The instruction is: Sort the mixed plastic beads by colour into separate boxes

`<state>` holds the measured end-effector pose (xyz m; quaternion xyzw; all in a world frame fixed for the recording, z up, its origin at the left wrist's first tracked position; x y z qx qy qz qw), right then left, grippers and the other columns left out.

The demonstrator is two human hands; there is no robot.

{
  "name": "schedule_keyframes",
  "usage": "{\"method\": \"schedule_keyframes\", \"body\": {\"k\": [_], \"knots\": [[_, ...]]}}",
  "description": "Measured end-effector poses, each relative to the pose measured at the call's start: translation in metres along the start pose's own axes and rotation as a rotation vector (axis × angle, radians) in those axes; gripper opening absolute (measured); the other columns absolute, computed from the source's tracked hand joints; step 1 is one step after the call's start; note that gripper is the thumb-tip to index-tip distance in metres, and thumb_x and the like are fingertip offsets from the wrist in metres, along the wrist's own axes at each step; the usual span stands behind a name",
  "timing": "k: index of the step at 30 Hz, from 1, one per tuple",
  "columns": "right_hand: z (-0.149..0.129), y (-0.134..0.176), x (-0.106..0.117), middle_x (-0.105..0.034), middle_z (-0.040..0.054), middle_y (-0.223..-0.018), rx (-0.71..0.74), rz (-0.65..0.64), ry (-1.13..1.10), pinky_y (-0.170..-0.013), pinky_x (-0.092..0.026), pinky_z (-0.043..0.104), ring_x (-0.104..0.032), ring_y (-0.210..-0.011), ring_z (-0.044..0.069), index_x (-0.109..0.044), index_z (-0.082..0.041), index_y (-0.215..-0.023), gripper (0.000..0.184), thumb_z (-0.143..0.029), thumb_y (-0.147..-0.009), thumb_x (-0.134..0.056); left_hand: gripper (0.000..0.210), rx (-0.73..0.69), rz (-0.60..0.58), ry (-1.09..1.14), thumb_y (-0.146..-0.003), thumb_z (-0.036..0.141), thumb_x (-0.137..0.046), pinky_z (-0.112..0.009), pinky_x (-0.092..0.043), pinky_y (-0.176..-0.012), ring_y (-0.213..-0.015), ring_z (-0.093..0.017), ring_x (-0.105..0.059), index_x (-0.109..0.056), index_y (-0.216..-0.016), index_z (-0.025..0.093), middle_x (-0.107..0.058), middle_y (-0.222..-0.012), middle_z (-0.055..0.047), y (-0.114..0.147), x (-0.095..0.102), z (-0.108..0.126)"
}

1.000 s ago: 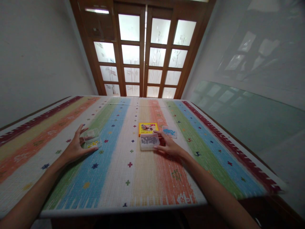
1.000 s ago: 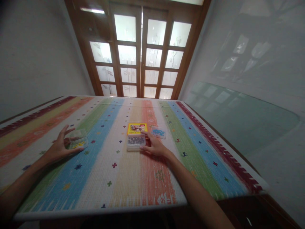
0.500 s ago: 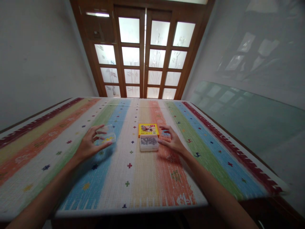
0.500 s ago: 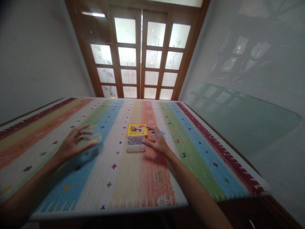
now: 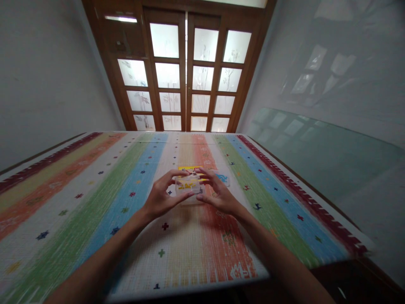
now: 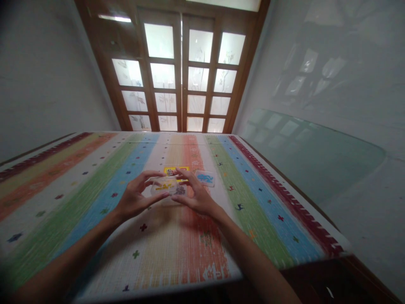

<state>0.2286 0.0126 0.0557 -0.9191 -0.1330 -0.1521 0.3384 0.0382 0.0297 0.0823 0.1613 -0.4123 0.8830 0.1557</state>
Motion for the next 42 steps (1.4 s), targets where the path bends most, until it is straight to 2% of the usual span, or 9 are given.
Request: {"method": "schedule_keyframes", "body": {"k": [5, 10, 13, 16, 19, 23, 32, 42], "knots": [[0.000, -0.001, -0.002, -0.049, 0.0075, -0.145, -0.018, -0.016, -0.037, -0.097, -0.054, 0.042, -0.059, -0.118, 0.023, -0.038, -0.039, -0.149, 0.056, -0.040, -0.097, -0.058, 0.036, -0.024, 0.038, 0.039, -0.082, 0.032, -0.078, -0.039, -0.061, -0.089, -0.106, -0.024, -0.068, -0.063, -0.113, 0.021, -0.070, -0.111, -0.009, -0.006, -0.005, 0.001], [-0.003, -0.001, -0.003, -0.049, 0.0060, -0.143, 0.005, 0.028, -0.034, -0.097, -0.054, 0.041, -0.047, -0.134, 0.025, -0.051, -0.040, -0.139, 0.042, -0.043, -0.097, -0.056, 0.028, -0.065, 0.039, 0.067, -0.081, 0.027, -0.080, -0.042, -0.057, -0.098, -0.106, -0.024, -0.069, -0.067, -0.105, 0.021, -0.073, -0.110, -0.009, -0.008, -0.008, 0.000], [-0.004, -0.001, -0.004, -0.050, 0.0060, -0.141, 0.015, 0.068, -0.013, -0.099, -0.052, 0.042, -0.044, -0.136, 0.025, -0.056, -0.039, -0.133, 0.035, -0.043, -0.098, -0.056, 0.032, -0.042, 0.025, 0.122, -0.082, 0.026, -0.078, -0.047, -0.052, -0.106, -0.119, -0.026, -0.065, -0.067, -0.111, 0.021, -0.071, -0.118, -0.011, -0.007, -0.008, -0.004], [-0.006, -0.001, -0.002, -0.052, 0.0060, -0.138, 0.038, 0.116, -0.017, -0.101, -0.051, 0.044, -0.045, -0.135, 0.025, -0.058, -0.039, -0.130, 0.033, -0.042, -0.098, -0.056, 0.043, 0.015, 0.011, 0.190, -0.083, 0.026, -0.077, -0.049, -0.048, -0.112, -0.130, -0.028, -0.058, -0.065, -0.124, 0.022, -0.065, -0.132, -0.013, -0.003, -0.008, -0.010], [-0.009, -0.001, 0.000, -0.054, 0.0054, -0.136, 0.051, 0.130, -0.005, -0.104, -0.049, 0.046, -0.046, -0.134, 0.024, -0.060, -0.039, -0.129, 0.031, -0.043, -0.099, -0.055, 0.043, 0.065, -0.004, 0.239, -0.086, 0.027, -0.074, -0.047, -0.050, -0.109, -0.130, -0.027, -0.058, -0.065, -0.128, 0.025, -0.062, -0.139, -0.012, 0.002, -0.008, -0.014], [-0.010, -0.001, 0.000, -0.056, 0.0052, -0.135, 0.068, 0.129, 0.036, -0.109, -0.043, 0.050, -0.048, -0.132, 0.025, -0.062, -0.038, -0.125, 0.028, -0.042, -0.099, -0.054, 0.033, 0.054, 0.003, 0.238, -0.088, 0.025, -0.072, -0.044, -0.053, -0.105, -0.125, -0.025, -0.061, -0.071, -0.121, 0.027, -0.065, -0.133, -0.010, 0.004, -0.009, -0.012], [0.005, 0.003, -0.004, -0.054, 0.0052, -0.139, 0.049, 0.130, -0.056, -0.101, -0.051, 0.045, -0.051, -0.131, 0.024, -0.065, -0.037, -0.123, 0.026, -0.039, -0.099, -0.056, 0.031, -0.035, 0.023, 0.127, -0.089, 0.022, -0.071, -0.043, -0.050, -0.107, -0.122, -0.022, -0.063, -0.072, -0.119, 0.028, -0.068, -0.129, -0.009, 0.007, -0.009, -0.013], [0.004, 0.001, -0.005, -0.056, 0.0051, -0.136, 0.096, 0.174, -0.012, -0.105, -0.046, 0.046, -0.051, -0.130, 0.023, -0.066, -0.036, -0.119, 0.023, -0.037, -0.098, -0.056, 0.029, -0.092, 0.019, 0.041, -0.090, 0.022, -0.069, -0.042, -0.052, -0.105, -0.119, -0.022, -0.065, -0.071, -0.119, 0.026, -0.069, -0.127, -0.009, 0.007, -0.008, -0.010]]}}
Point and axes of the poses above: each hand's wrist, its own y-axis away from the middle knuckle, its own x-axis out of the back of the hand, z = x × y, the point moved 5 cm from there along -y, towards the middle knuckle
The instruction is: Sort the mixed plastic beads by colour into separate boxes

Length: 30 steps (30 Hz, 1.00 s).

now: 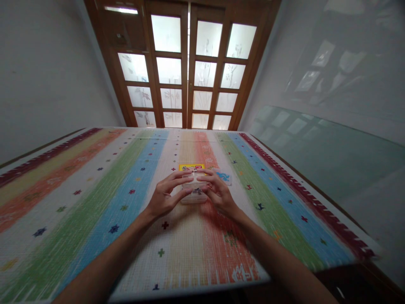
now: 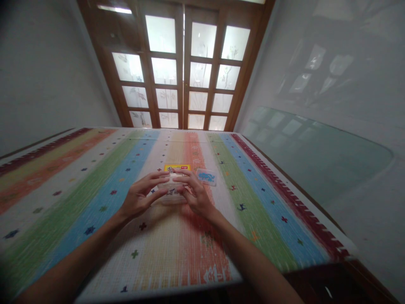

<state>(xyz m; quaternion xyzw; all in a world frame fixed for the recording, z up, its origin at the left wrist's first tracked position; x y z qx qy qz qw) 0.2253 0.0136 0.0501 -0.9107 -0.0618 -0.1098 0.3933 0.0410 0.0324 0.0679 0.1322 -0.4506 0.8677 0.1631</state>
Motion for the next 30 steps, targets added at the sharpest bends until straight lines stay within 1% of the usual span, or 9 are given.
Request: {"method": "schedule_keyframes", "body": {"k": [7, 12, 14, 19, 22, 26, 30], "knots": [[0.0009, 0.0013, -0.0014, -0.056, 0.0068, -0.137, 0.013, -0.011, 0.008, -0.106, -0.046, 0.047, -0.052, -0.130, 0.024, -0.066, -0.033, -0.119, 0.022, -0.035, -0.099, -0.054, 0.029, -0.036, -0.007, -0.044, -0.090, 0.020, -0.069, -0.041, -0.052, -0.105, -0.118, -0.022, -0.065, -0.070, -0.118, 0.024, -0.069, -0.127, -0.010, 0.0002, 0.0000, 0.0006], [0.0015, 0.0015, -0.0010, -0.056, 0.0066, -0.137, 0.001, -0.012, 0.059, -0.105, -0.047, 0.047, -0.053, -0.129, 0.024, -0.065, -0.034, -0.119, 0.024, -0.039, -0.100, -0.052, 0.032, -0.070, -0.014, -0.099, -0.091, 0.021, -0.069, -0.040, -0.053, -0.104, -0.118, -0.021, -0.066, -0.068, -0.122, 0.024, -0.068, -0.129, -0.010, 0.0007, 0.0004, 0.0024], [0.0014, 0.0015, -0.0003, -0.057, 0.0069, -0.137, -0.001, -0.009, 0.096, -0.107, -0.045, 0.049, -0.053, -0.129, 0.024, -0.065, -0.033, -0.121, 0.025, -0.040, -0.100, -0.052, 0.033, -0.078, -0.013, -0.115, -0.091, 0.021, -0.068, -0.039, -0.053, -0.104, -0.119, -0.021, -0.066, -0.067, -0.124, 0.024, -0.068, -0.130, -0.010, 0.0005, 0.0007, 0.0034], [-0.0004, 0.0016, 0.0003, -0.057, 0.0061, -0.138, 0.023, -0.021, 0.096, -0.109, -0.044, 0.049, -0.054, -0.129, 0.024, -0.063, -0.035, -0.125, 0.027, -0.036, -0.100, -0.053, 0.033, -0.090, -0.010, -0.125, -0.092, 0.022, -0.068, -0.039, -0.053, -0.104, -0.120, -0.021, -0.065, -0.067, -0.125, 0.023, -0.067, -0.132, -0.010, 0.0012, 0.0001, 0.0033], [-0.0014, 0.0013, 0.0000, -0.058, 0.0054, -0.137, 0.029, -0.025, 0.066, -0.108, -0.044, 0.049, -0.054, -0.129, 0.023, -0.064, -0.036, -0.123, 0.026, -0.034, -0.100, -0.053, 0.032, -0.094, -0.010, -0.115, -0.092, 0.022, -0.067, -0.040, -0.053, -0.104, -0.119, -0.021, -0.066, -0.067, -0.124, 0.023, -0.068, -0.130, -0.011, 0.0023, -0.0005, 0.0016], [-0.0034, 0.0005, 0.0011, -0.059, 0.0048, -0.136, 0.039, -0.017, 0.092, -0.109, -0.044, 0.049, -0.055, -0.127, 0.023, -0.066, -0.036, -0.122, 0.025, -0.034, -0.100, -0.053, 0.030, -0.094, -0.019, -0.116, -0.091, 0.021, -0.067, -0.040, -0.054, -0.102, -0.118, -0.021, -0.066, -0.068, -0.122, 0.023, -0.069, -0.128, -0.011, 0.0022, -0.0006, 0.0014], [-0.0055, -0.0002, 0.0006, -0.058, 0.0051, -0.139, 0.032, -0.059, 0.127, -0.111, -0.041, 0.049, -0.051, -0.132, 0.022, -0.064, -0.035, -0.125, 0.027, -0.032, -0.100, -0.053, 0.031, -0.103, -0.008, -0.119, -0.091, 0.019, -0.068, -0.039, -0.054, -0.102, -0.117, -0.021, -0.067, -0.068, -0.121, 0.023, -0.069, -0.127, -0.011, 0.0006, 0.0005, 0.0034]]}}
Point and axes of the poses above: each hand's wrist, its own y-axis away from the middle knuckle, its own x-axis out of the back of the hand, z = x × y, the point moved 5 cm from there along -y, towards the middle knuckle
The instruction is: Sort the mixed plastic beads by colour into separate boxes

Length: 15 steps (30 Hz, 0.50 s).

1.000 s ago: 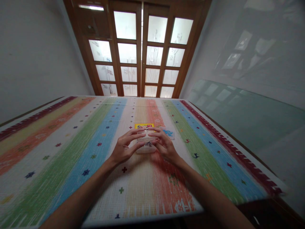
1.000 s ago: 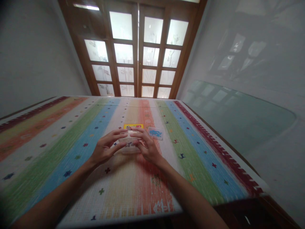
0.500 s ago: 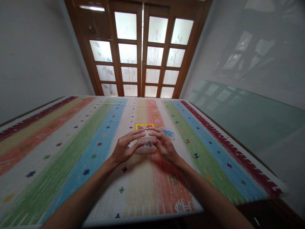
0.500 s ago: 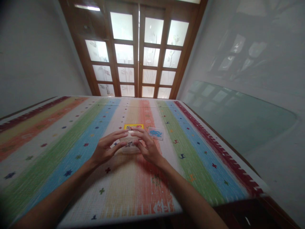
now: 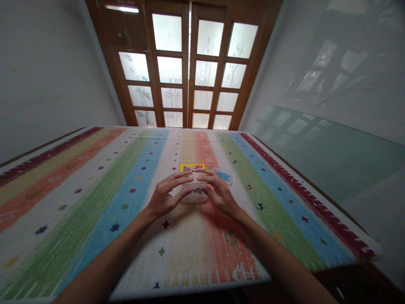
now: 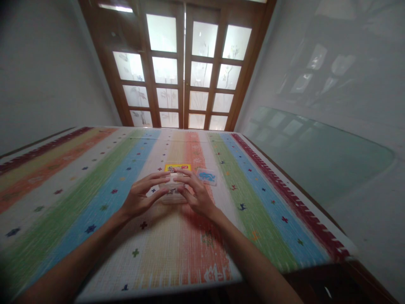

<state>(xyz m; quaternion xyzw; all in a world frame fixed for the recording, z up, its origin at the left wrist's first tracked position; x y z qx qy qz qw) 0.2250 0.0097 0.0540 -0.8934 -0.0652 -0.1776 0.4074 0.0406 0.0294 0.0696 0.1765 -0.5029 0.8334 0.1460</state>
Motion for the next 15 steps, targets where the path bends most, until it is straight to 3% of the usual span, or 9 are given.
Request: {"method": "schedule_keyframes", "body": {"k": [4, 10, 15], "knots": [[-0.001, 0.000, 0.001, -0.056, 0.0051, -0.142, 0.004, 0.005, -0.007, -0.114, -0.039, 0.047, -0.048, -0.136, 0.021, -0.059, -0.036, -0.131, 0.032, -0.030, -0.101, -0.053, 0.037, 0.016, 0.000, -0.009, -0.090, 0.020, -0.069, -0.039, -0.053, -0.103, -0.118, -0.021, -0.066, -0.067, -0.126, 0.024, -0.068, -0.130, -0.011, 0.001, -0.001, -0.002], [0.002, 0.000, 0.001, -0.059, 0.0060, -0.140, -0.022, -0.031, 0.007, -0.113, -0.040, 0.049, -0.052, -0.133, 0.022, -0.064, -0.032, -0.122, 0.025, -0.029, -0.099, -0.055, 0.028, 0.036, -0.028, -0.009, -0.092, 0.022, -0.067, -0.040, -0.056, -0.099, -0.116, -0.022, -0.066, -0.071, -0.119, 0.026, -0.068, -0.129, -0.010, 0.004, -0.002, -0.007], [0.010, 0.000, 0.004, -0.061, 0.0082, -0.138, -0.050, -0.076, 0.078, -0.110, -0.042, 0.049, -0.055, -0.129, 0.023, -0.059, -0.029, -0.129, 0.032, -0.032, -0.097, -0.058, 0.036, 0.042, -0.052, -0.018, -0.092, 0.023, -0.066, -0.046, -0.050, -0.106, -0.123, -0.024, -0.062, -0.065, -0.128, 0.024, -0.064, -0.134, -0.013, 0.005, -0.001, -0.013]]}}
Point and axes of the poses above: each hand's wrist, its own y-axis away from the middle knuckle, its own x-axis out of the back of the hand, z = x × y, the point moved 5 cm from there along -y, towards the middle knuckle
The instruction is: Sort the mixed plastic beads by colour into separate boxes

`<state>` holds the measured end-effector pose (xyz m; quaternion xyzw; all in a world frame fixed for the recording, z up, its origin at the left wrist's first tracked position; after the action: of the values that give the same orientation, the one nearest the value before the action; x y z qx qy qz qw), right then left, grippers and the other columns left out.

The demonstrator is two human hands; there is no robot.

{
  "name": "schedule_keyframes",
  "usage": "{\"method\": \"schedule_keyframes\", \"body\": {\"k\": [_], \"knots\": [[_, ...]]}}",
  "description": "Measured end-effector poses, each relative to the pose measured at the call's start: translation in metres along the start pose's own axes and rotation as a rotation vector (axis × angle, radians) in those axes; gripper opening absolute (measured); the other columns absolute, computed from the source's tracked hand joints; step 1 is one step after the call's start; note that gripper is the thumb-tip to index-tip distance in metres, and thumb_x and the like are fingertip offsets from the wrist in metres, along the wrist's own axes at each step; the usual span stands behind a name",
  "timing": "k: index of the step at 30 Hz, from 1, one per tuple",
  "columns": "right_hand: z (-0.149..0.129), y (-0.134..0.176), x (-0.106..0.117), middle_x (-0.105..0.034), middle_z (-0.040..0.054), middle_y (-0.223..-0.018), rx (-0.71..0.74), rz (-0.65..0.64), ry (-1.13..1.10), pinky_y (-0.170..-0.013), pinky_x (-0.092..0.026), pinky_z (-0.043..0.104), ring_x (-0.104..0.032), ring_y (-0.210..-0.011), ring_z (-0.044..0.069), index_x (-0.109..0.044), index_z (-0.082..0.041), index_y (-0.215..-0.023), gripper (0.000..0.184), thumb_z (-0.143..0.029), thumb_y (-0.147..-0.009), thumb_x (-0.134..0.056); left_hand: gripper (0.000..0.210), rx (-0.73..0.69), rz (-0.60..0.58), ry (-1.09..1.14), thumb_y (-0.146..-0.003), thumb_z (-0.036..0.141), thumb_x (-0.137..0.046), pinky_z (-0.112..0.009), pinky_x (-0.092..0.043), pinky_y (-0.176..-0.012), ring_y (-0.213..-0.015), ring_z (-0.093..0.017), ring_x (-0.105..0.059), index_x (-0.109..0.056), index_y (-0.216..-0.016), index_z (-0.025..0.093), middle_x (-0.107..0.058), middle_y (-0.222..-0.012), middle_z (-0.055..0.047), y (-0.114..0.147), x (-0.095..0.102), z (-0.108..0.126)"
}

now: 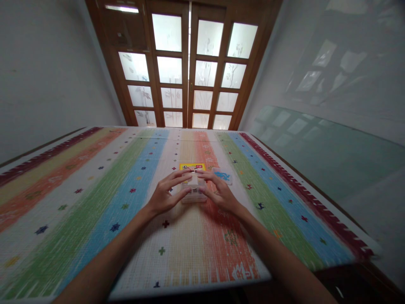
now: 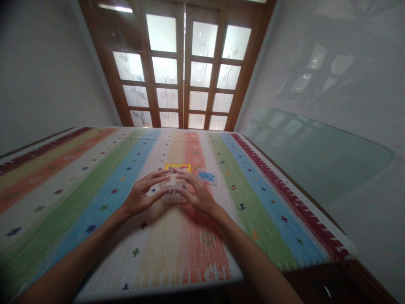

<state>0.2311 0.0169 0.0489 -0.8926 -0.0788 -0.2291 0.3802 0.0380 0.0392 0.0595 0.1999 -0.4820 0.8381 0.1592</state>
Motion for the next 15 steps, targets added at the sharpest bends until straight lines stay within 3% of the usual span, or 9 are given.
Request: {"method": "schedule_keyframes", "body": {"k": [6, 15], "knots": [[0.015, 0.005, 0.001, -0.063, 0.0087, -0.132, -0.043, -0.031, 0.034, -0.107, -0.045, 0.046, -0.058, -0.123, 0.023, -0.055, -0.027, -0.133, 0.039, -0.034, -0.095, -0.061, 0.042, 0.091, -0.093, 0.040, -0.090, 0.023, -0.066, -0.049, -0.047, -0.110, -0.126, -0.026, -0.060, -0.060, -0.131, 0.018, -0.064, -0.133, -0.016, 0.003, -0.007, -0.011], [0.022, 0.008, -0.001, -0.064, 0.0093, -0.130, -0.051, -0.038, 0.056, -0.104, -0.047, 0.045, -0.060, -0.120, 0.024, -0.054, -0.028, -0.136, 0.042, -0.031, -0.094, -0.061, 0.035, 0.141, -0.092, 0.062, -0.089, 0.026, -0.067, -0.045, -0.051, -0.105, -0.120, -0.025, -0.064, -0.062, -0.122, 0.017, -0.067, -0.128, -0.016, 0.007, -0.011, -0.020]]}}
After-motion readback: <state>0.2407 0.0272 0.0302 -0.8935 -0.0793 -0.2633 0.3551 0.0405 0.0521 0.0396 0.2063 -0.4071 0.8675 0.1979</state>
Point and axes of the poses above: each hand's wrist, its own y-axis away from the middle knuckle, its own x-axis out of the back of the hand, z = x × y, the point moved 5 cm from there along -y, towards the middle knuckle
